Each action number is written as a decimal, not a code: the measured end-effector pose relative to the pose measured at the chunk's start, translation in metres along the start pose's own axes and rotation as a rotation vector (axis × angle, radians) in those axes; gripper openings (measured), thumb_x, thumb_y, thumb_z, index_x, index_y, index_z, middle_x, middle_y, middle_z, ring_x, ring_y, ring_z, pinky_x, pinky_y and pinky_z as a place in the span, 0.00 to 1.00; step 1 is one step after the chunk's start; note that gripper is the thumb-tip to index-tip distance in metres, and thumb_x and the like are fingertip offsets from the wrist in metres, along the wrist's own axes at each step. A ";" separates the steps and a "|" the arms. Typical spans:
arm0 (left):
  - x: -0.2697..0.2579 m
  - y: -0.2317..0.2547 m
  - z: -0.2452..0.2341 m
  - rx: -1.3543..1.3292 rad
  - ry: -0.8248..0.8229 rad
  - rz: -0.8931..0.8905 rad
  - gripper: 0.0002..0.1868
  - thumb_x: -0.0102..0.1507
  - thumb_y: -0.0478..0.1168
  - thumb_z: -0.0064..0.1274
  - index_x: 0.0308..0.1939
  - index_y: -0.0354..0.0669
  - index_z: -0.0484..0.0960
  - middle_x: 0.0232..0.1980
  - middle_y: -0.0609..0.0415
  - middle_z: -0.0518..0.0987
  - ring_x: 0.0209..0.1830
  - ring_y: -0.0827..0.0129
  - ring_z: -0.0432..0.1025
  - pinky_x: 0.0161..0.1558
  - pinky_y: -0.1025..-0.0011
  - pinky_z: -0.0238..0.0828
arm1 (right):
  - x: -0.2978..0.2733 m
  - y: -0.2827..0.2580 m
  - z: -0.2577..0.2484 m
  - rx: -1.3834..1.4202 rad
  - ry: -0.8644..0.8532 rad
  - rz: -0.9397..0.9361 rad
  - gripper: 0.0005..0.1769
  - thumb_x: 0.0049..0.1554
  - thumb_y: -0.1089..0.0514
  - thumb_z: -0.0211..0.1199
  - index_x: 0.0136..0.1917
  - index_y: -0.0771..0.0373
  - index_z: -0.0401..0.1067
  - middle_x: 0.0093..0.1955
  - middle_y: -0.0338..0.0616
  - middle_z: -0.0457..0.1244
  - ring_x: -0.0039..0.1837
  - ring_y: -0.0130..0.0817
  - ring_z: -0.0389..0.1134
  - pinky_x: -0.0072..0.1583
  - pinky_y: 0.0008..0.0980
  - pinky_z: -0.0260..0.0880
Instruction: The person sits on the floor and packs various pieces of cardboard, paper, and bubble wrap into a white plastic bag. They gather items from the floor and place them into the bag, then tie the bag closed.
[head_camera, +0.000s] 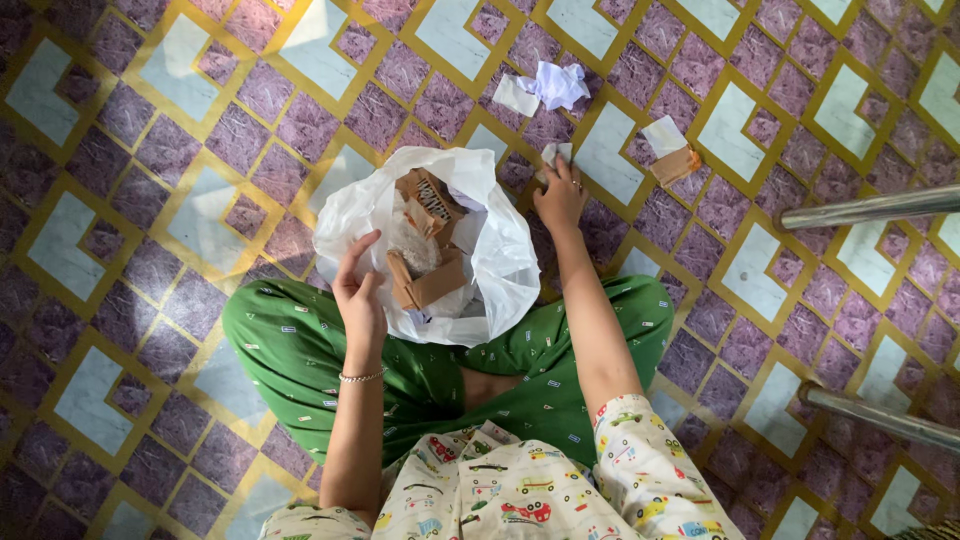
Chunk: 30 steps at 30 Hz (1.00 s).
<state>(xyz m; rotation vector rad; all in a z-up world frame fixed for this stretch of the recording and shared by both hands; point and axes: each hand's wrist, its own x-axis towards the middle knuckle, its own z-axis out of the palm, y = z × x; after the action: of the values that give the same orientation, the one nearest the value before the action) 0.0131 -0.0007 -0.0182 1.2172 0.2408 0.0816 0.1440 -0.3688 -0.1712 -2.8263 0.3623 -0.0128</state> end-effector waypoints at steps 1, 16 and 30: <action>0.000 0.000 0.000 -0.004 0.000 0.002 0.30 0.57 0.23 0.40 0.63 0.35 0.79 0.66 0.58 0.78 0.48 0.84 0.68 0.43 0.82 0.63 | 0.000 0.000 0.000 0.021 0.022 0.004 0.26 0.53 0.54 0.68 0.65 0.49 0.75 0.75 0.39 0.58 0.76 0.47 0.52 0.69 0.58 0.55; -0.009 0.010 -0.001 -0.008 0.031 0.109 0.33 0.54 0.22 0.41 0.64 0.35 0.79 0.72 0.52 0.71 0.74 0.70 0.62 0.64 0.78 0.62 | -0.041 -0.088 -0.169 0.915 0.245 -0.046 0.21 0.55 0.70 0.67 0.61 0.60 0.78 0.47 0.39 0.73 0.44 0.22 0.68 0.45 0.23 0.68; -0.020 0.022 0.002 -0.009 0.029 0.138 0.32 0.54 0.22 0.43 0.63 0.38 0.79 0.78 0.48 0.63 0.82 0.62 0.52 0.76 0.69 0.47 | -0.129 -0.190 -0.241 0.819 -0.103 -0.566 0.24 0.53 0.63 0.74 0.63 0.58 0.75 0.53 0.41 0.73 0.50 0.26 0.75 0.47 0.27 0.70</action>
<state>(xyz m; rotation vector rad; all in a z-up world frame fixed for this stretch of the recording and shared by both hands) -0.0043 0.0013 0.0061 1.2232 0.1812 0.2196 0.0552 -0.2296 0.1175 -2.0108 -0.3961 -0.1060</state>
